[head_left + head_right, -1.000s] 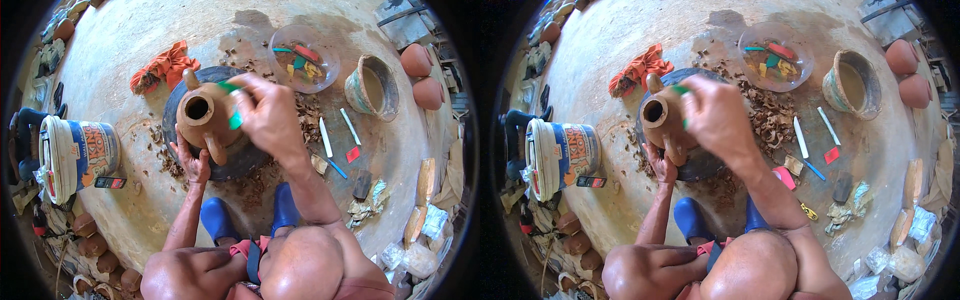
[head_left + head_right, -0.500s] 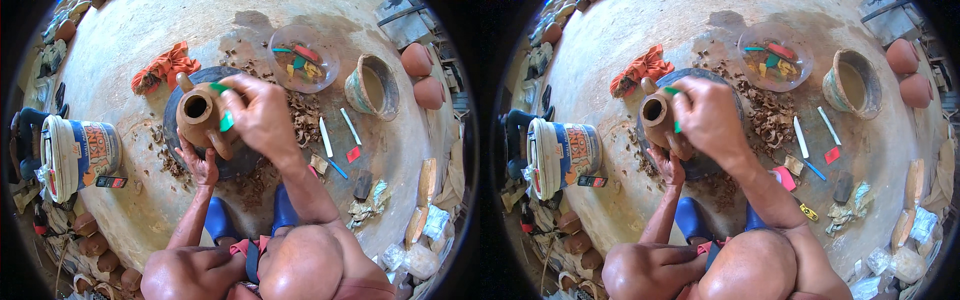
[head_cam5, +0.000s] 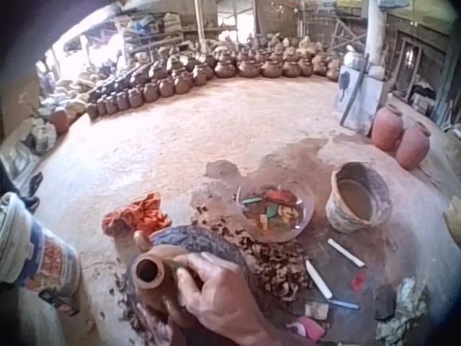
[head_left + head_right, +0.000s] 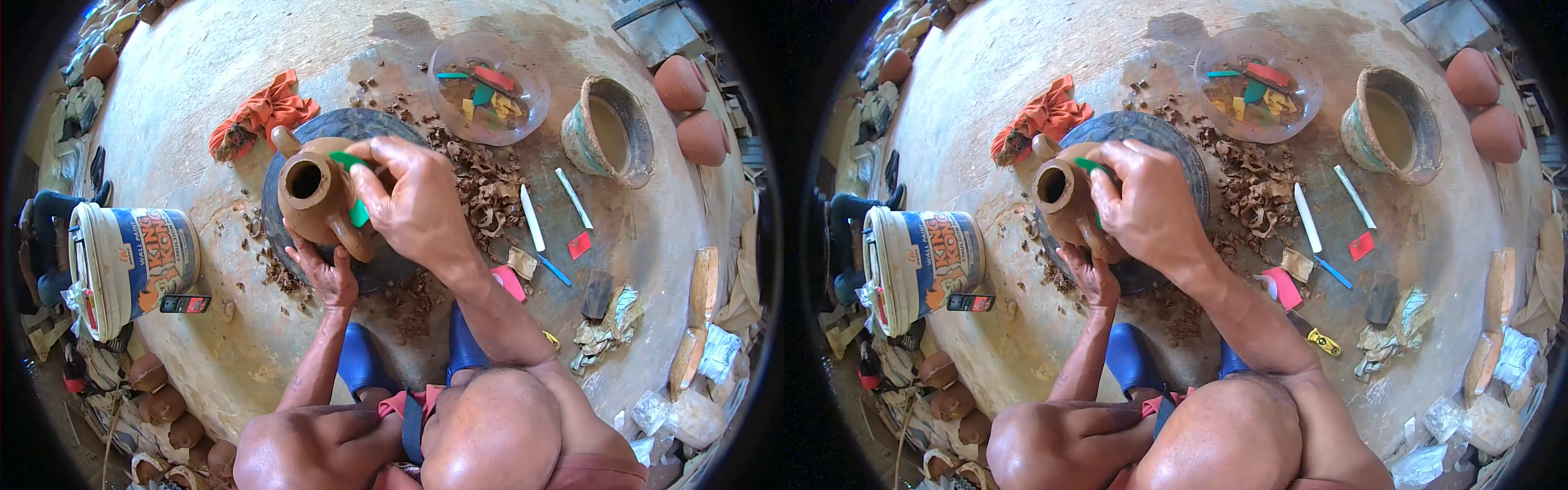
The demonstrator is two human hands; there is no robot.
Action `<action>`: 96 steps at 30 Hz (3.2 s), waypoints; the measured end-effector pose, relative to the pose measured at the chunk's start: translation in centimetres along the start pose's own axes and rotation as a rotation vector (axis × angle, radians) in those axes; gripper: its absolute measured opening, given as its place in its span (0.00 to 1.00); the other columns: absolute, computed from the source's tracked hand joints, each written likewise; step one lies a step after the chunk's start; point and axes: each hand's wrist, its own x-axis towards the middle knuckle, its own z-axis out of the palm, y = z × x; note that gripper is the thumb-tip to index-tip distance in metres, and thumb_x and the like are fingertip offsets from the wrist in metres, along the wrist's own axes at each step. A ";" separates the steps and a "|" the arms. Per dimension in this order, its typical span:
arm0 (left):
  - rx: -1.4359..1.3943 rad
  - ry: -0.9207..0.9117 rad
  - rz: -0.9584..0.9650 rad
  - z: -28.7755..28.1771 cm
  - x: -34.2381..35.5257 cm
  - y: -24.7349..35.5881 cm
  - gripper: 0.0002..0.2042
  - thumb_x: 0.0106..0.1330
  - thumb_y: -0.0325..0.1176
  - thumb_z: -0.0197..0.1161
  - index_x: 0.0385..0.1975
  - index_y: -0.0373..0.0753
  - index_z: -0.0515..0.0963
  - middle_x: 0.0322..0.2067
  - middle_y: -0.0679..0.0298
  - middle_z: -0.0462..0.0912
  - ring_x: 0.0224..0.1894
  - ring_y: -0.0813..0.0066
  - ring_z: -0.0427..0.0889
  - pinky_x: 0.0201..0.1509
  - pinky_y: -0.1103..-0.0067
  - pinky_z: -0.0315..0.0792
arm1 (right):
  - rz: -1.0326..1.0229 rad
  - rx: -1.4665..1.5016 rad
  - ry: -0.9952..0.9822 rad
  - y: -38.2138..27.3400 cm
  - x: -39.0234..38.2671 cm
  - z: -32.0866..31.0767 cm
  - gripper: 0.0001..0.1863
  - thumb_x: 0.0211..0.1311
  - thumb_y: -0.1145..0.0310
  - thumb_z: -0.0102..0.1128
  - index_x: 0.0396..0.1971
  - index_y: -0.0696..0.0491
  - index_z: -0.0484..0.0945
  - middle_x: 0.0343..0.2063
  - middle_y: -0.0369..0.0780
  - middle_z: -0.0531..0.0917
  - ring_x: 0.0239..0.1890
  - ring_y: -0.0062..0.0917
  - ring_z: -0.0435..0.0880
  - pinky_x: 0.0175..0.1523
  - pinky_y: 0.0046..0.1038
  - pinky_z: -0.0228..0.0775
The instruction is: The person uses various tools to smooth and detail a clay jug on a pottery wheel, including scraping the surface and cleaning the inner rim.
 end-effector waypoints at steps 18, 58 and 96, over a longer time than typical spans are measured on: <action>0.253 -0.237 0.310 -5.1 4.9 -6.5 0.54 0.63 0.48 0.77 0.81 0.26 0.51 0.67 0.40 0.76 0.67 0.47 0.79 0.73 0.58 0.70 | -0.349 -0.020 -0.063 8.8 -2.3 0.5 0.25 0.52 0.85 0.61 0.51 0.53 0.89 0.49 0.44 0.90 0.53 0.43 0.90 0.57 0.41 0.85; 0.383 -0.085 0.349 -2.6 3.0 -1.2 0.27 0.63 0.31 0.75 0.63 0.39 0.78 0.63 0.39 0.75 0.58 0.34 0.81 0.57 0.51 0.79 | -0.492 -0.138 0.041 9.9 -3.7 -1.6 0.27 0.51 0.85 0.67 0.53 0.49 0.90 0.50 0.42 0.90 0.54 0.40 0.91 0.60 0.42 0.86; -0.115 -0.060 0.009 -0.4 0.8 0.3 0.64 0.63 0.75 0.66 0.86 0.36 0.41 0.82 0.48 0.59 0.84 0.49 0.57 0.87 0.47 0.32 | -0.748 -0.224 0.107 6.2 -3.5 -0.6 0.23 0.50 0.70 0.72 0.51 0.46 0.92 0.51 0.41 0.88 0.51 0.39 0.89 0.55 0.40 0.88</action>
